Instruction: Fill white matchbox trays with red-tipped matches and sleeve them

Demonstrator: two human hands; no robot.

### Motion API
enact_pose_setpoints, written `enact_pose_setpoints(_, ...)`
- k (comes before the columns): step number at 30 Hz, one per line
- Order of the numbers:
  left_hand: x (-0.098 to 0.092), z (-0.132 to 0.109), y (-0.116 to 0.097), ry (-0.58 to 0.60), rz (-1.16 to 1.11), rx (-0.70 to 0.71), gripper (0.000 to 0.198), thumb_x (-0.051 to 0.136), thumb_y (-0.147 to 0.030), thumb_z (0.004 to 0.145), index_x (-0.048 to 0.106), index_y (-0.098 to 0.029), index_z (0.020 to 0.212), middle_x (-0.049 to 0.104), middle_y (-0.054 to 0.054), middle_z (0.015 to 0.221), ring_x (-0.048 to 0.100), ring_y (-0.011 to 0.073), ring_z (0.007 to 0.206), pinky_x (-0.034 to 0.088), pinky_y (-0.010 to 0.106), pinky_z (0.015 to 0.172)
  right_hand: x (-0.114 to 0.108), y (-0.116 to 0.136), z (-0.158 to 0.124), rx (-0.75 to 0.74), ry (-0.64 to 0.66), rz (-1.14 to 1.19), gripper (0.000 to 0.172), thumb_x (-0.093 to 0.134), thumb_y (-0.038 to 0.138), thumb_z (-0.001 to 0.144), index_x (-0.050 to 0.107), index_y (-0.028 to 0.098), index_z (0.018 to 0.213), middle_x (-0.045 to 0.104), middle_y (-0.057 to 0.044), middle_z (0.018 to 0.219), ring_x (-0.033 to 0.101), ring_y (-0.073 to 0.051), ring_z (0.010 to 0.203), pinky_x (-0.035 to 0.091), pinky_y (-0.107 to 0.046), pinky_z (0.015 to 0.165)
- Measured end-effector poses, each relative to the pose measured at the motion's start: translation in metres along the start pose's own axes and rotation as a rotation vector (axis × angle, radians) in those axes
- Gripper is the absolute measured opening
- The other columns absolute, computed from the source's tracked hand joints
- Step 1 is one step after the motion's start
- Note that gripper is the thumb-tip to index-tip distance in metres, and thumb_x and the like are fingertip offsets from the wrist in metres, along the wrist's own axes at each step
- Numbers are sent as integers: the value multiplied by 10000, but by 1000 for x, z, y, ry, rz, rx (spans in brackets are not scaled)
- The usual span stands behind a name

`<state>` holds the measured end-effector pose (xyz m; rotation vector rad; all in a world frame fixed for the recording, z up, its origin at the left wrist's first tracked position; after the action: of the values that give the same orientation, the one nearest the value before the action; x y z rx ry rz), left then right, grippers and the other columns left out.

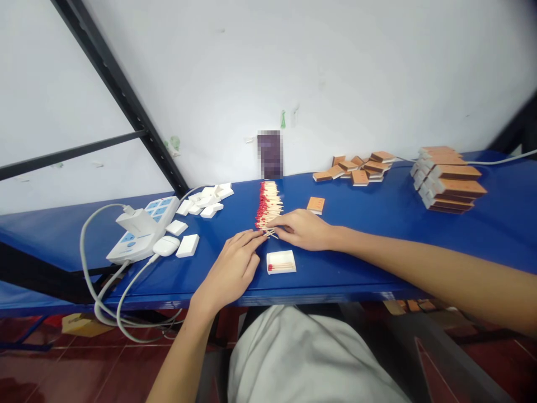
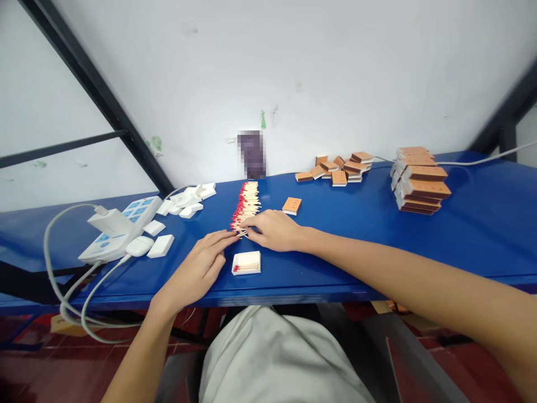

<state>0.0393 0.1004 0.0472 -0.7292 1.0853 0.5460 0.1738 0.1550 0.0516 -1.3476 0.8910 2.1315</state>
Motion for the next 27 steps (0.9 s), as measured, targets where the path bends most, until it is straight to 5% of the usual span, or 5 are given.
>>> enact_pose_setpoints(10, -8, 2, 2, -53, 33, -100, 324, 341, -170, 975, 578, -205, 1192, 581, 79, 1219, 517, 248, 1153, 434, 447, 1013, 2, -3, 0, 27, 15, -24, 342, 484, 276, 948, 688, 241, 1220, 756, -53, 1073, 683, -204, 910, 419, -270, 747)
enact_pose_setpoints(27, 2, 1, 4, 43, 60, -73, 442, 336, -173, 967, 500, -248, 1370, 382, 36, 1562, 270, 260, 1472, 305, 528, 1170, -2, 10, 0, -62, 62, 45, 295, 518, 232, 923, 733, 219, 1126, 763, -35, 917, 641, -151, 724, 375, -245, 644)
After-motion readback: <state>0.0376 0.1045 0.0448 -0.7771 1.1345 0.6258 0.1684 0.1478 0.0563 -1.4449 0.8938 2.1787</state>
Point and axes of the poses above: each hand's wrist, its own z-axis towards the middle knuckle, its own x-axis out of the palm, y = z × x, the point moved 8 cm from there along z, towards the middle knuckle
